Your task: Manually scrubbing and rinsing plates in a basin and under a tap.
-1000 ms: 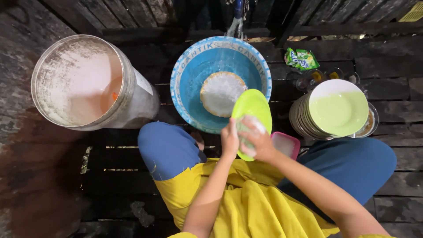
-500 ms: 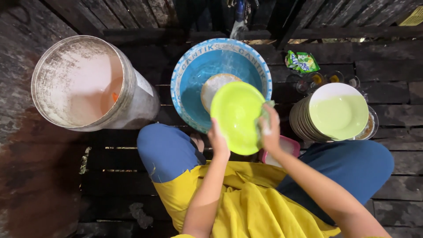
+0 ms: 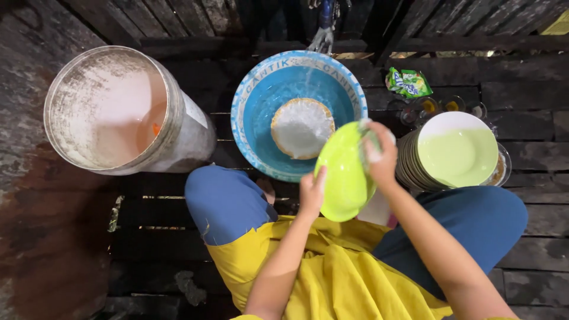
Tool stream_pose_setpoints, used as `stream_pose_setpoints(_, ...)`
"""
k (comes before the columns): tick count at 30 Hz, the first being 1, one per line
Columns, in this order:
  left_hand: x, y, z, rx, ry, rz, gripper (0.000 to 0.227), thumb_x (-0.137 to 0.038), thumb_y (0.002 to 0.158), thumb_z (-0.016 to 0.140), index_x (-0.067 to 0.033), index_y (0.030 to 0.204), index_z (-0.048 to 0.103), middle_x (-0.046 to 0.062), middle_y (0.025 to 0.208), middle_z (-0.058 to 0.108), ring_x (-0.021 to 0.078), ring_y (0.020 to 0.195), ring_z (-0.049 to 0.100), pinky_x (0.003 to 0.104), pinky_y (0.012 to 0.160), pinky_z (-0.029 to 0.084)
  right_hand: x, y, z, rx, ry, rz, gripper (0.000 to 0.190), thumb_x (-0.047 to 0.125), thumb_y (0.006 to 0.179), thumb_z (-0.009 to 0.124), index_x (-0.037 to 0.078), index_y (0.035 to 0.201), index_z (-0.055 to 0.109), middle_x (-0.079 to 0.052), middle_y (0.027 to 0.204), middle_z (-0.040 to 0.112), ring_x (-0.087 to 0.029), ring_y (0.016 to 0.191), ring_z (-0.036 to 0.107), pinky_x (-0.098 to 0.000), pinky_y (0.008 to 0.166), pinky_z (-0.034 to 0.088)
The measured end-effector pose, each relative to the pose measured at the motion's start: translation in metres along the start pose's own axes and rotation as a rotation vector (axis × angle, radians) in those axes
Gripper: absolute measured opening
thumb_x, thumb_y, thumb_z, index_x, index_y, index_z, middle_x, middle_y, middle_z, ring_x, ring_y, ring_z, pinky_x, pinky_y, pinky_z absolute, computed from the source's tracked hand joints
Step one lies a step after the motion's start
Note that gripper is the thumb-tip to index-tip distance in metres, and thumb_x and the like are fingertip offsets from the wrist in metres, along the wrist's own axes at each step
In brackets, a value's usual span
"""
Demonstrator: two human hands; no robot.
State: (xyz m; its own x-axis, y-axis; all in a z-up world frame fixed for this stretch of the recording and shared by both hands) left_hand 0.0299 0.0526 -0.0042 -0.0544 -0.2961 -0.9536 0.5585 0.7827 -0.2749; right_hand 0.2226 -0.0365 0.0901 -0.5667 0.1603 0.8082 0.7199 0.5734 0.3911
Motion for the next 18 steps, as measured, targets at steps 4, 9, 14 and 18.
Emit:
stream_pose_setpoints(4, -0.072, -0.016, -0.017, -0.176, -0.251, -0.049, 0.037, -0.043, 0.105, 0.059, -0.0162, 0.08, 0.066, -0.003, 0.071, 0.062, 0.0059, 0.064, 0.055, 0.025, 0.07, 0.048, -0.02, -0.007, -0.001, -0.117, 0.104, 0.117, 0.038, 0.013, 0.099, 0.063, 0.019, 0.137, 0.065, -0.011, 0.129, 0.064, -0.029, 0.125, 0.06, -0.0456, 0.112, 0.042)
stream_pose_setpoints(9, -0.138, -0.033, -0.025, -0.387, -0.512, -0.112, 0.038, -0.041, 0.104, 0.059, -0.005, 0.101, 0.072, 0.006, 0.094, 0.072, 0.0143, 0.084, 0.067, 0.031, 0.088, 0.055, 0.036, -0.051, 0.019, -0.016, -0.019, -0.096, 0.048, 0.014, 0.087, 0.072, 0.016, 0.135, 0.067, -0.016, 0.139, 0.058, -0.038, 0.139, 0.05, -0.0523, 0.118, 0.035)
stream_pose_setpoints(14, -0.088, -0.022, -0.013, -0.288, -0.358, -0.129, 0.045, -0.048, 0.103, 0.059, -0.0054, 0.11, 0.073, 0.007, 0.102, 0.072, 0.0155, 0.092, 0.065, 0.037, 0.095, 0.053, 0.074, -0.096, 0.051, 0.231, -0.244, -0.751, 0.042, 0.046, 0.084, 0.067, 0.029, 0.122, 0.075, -0.009, 0.134, 0.067, -0.031, 0.12, 0.065, -0.0505, 0.111, 0.046)
stream_pose_setpoints(18, -0.019, -0.001, -0.008, -0.165, -0.223, -0.101, 0.046, -0.045, 0.105, 0.059, -0.0019, 0.11, 0.075, 0.011, 0.104, 0.074, 0.0173, 0.098, 0.066, 0.039, 0.097, 0.052, 0.059, -0.067, 0.042, 0.295, -0.094, -0.649, 0.039, 0.047, 0.086, 0.07, 0.023, 0.116, 0.076, -0.019, 0.138, 0.062, -0.042, 0.126, 0.06, -0.0566, 0.113, 0.041)
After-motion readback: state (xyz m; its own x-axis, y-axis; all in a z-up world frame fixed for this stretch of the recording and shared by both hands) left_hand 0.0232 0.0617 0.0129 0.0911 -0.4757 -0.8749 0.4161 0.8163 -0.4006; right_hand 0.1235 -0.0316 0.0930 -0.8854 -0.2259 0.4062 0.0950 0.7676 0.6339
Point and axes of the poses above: each hand's wrist, its own y-axis towards the middle knuckle, its own z-axis out of the palm, x = y × z, the point moved 6 cm from there along y, towards the middle knuckle
